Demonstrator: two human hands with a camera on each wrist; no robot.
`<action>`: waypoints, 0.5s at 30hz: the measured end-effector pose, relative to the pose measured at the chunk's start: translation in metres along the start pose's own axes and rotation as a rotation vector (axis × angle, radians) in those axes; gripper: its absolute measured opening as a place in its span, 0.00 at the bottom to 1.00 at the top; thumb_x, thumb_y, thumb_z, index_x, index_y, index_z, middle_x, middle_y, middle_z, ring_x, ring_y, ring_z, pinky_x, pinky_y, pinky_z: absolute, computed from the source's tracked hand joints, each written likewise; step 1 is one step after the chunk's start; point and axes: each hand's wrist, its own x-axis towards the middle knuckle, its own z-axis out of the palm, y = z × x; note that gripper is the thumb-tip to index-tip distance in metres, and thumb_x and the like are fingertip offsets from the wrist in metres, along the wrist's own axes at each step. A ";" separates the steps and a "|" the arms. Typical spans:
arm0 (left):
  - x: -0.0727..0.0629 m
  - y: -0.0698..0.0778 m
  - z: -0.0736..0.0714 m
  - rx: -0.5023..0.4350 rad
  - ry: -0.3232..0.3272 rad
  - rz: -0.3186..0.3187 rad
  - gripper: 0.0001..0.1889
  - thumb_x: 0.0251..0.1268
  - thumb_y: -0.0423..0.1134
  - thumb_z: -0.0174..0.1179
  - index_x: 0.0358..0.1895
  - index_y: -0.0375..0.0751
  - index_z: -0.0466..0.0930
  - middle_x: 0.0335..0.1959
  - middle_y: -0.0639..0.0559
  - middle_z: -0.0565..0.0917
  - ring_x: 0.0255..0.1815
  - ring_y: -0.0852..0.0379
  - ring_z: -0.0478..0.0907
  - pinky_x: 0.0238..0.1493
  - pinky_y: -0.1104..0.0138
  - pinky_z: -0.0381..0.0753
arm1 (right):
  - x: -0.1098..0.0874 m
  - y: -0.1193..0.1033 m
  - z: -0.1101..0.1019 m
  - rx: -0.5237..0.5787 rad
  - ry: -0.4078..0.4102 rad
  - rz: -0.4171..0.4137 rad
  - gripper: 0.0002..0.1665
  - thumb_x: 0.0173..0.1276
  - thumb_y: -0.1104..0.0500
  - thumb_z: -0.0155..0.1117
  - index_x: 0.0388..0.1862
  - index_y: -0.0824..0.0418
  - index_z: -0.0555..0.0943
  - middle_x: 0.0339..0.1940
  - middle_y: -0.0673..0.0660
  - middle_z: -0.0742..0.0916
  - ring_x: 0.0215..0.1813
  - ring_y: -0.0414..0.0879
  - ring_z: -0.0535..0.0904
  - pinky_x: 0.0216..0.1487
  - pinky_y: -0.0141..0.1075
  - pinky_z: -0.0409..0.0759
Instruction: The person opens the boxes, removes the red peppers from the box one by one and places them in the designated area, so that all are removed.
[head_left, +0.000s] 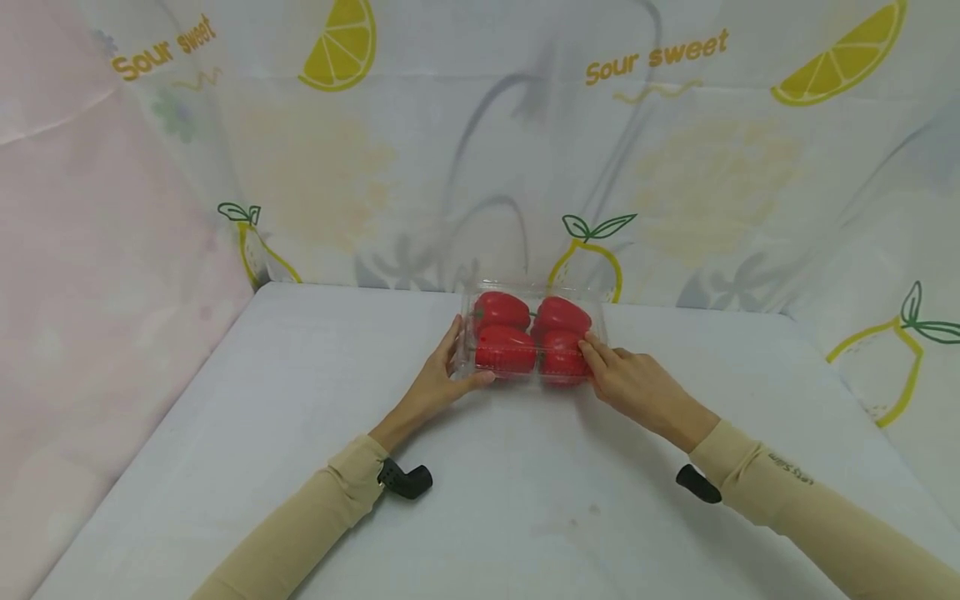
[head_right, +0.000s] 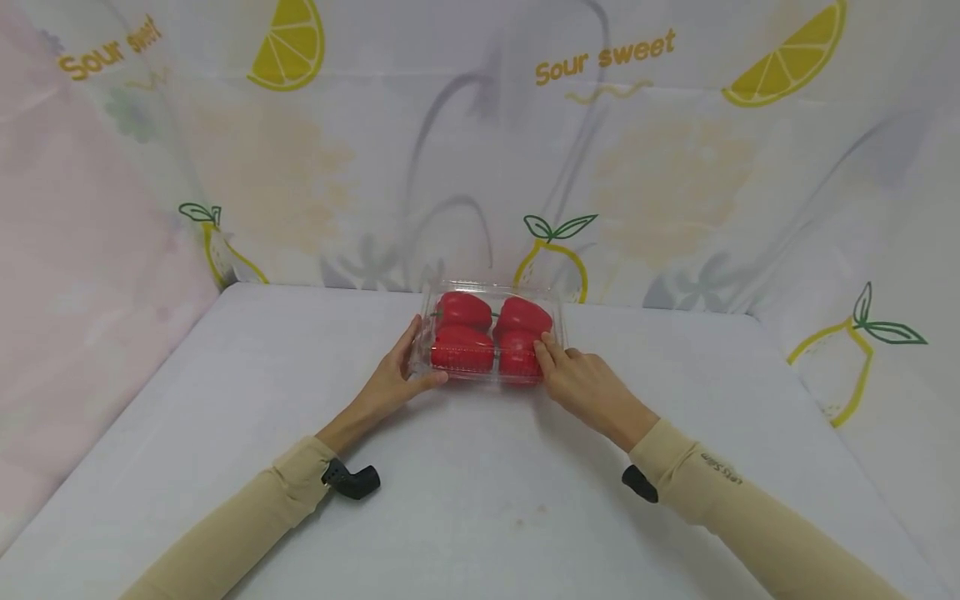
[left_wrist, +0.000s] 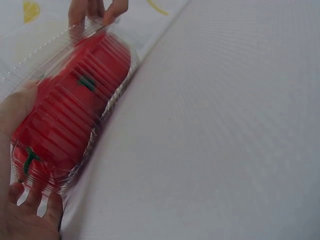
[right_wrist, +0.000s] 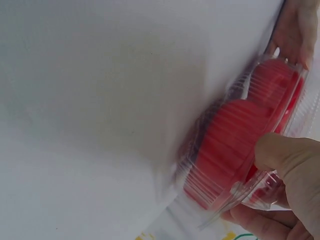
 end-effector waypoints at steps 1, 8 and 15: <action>0.000 0.000 0.000 0.000 0.001 -0.001 0.56 0.50 0.55 0.69 0.76 0.56 0.36 0.78 0.58 0.44 0.77 0.53 0.48 0.72 0.54 0.57 | 0.000 -0.001 0.000 -0.006 -0.010 0.002 0.30 0.55 0.63 0.69 0.56 0.75 0.74 0.55 0.70 0.81 0.34 0.56 0.85 0.28 0.40 0.82; -0.001 0.001 0.001 -0.011 -0.004 -0.007 0.55 0.53 0.51 0.68 0.76 0.57 0.36 0.77 0.57 0.45 0.77 0.53 0.48 0.72 0.55 0.57 | 0.000 -0.005 -0.001 -0.066 -0.036 0.015 0.31 0.55 0.65 0.70 0.57 0.75 0.74 0.55 0.69 0.81 0.37 0.57 0.85 0.29 0.42 0.83; 0.000 0.003 0.001 -0.026 -0.015 -0.025 0.53 0.56 0.42 0.66 0.76 0.55 0.34 0.78 0.57 0.43 0.77 0.53 0.46 0.72 0.55 0.56 | -0.001 -0.006 0.000 -0.064 -0.035 0.036 0.31 0.55 0.66 0.70 0.57 0.75 0.73 0.56 0.69 0.81 0.38 0.58 0.84 0.31 0.43 0.83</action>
